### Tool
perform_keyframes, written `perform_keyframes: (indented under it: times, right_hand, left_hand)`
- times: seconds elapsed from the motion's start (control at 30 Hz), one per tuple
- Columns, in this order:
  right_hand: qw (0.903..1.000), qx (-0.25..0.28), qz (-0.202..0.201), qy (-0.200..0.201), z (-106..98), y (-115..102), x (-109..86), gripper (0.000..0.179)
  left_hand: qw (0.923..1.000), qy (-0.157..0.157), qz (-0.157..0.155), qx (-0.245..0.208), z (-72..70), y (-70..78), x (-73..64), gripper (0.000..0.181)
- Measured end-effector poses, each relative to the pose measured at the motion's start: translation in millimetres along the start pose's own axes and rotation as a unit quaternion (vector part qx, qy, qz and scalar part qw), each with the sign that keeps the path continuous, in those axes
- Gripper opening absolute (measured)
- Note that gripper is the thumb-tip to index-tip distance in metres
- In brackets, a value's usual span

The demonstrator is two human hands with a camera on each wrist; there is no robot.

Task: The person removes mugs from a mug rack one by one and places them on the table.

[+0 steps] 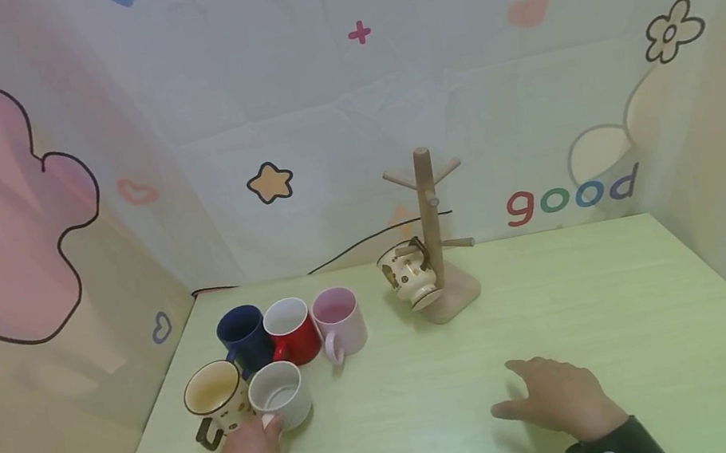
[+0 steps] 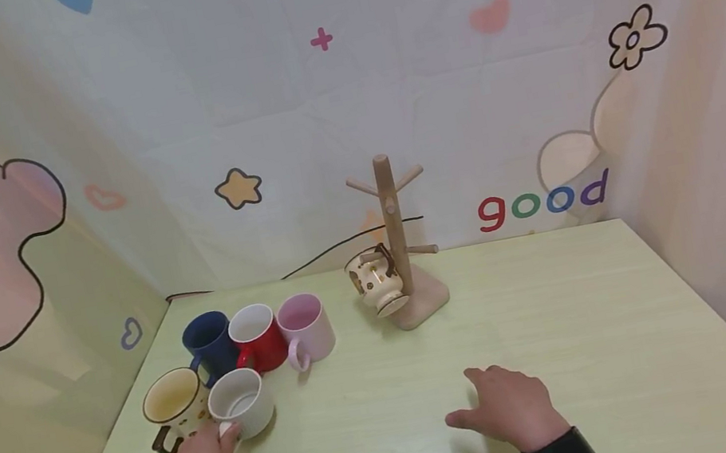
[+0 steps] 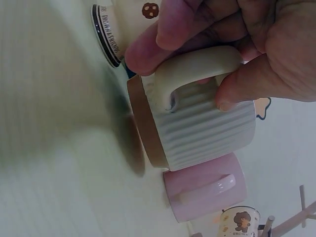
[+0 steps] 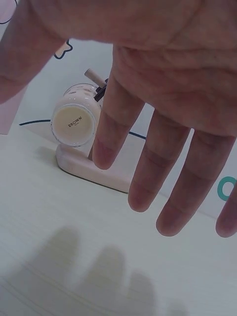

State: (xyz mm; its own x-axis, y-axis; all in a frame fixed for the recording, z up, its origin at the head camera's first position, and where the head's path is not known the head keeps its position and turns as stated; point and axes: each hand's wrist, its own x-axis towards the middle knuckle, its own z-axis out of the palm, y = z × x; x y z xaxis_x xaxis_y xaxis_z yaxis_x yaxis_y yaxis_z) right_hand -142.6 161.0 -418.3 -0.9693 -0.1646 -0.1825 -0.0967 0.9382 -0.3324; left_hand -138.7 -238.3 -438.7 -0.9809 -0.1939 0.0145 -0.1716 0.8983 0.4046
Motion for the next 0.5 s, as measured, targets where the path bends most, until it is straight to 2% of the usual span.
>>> perform_keyframes:
  times: [0.3, 0.5]
  right_hand:
    - [1.0000, -0.003, -0.002, 0.001, -0.2, -1.9, 0.2, 0.079]
    - [1.0000, -0.004, -0.002, -0.003, 0.0, -3.2, 1.5, 0.079]
  left_hand:
    - [0.9996, -0.021, -0.021, 0.004, 6.3, -7.3, 2.1, 0.028]
    - [0.9998, -0.011, -0.014, 0.001, 10.4, -10.4, 1.7, 0.027]
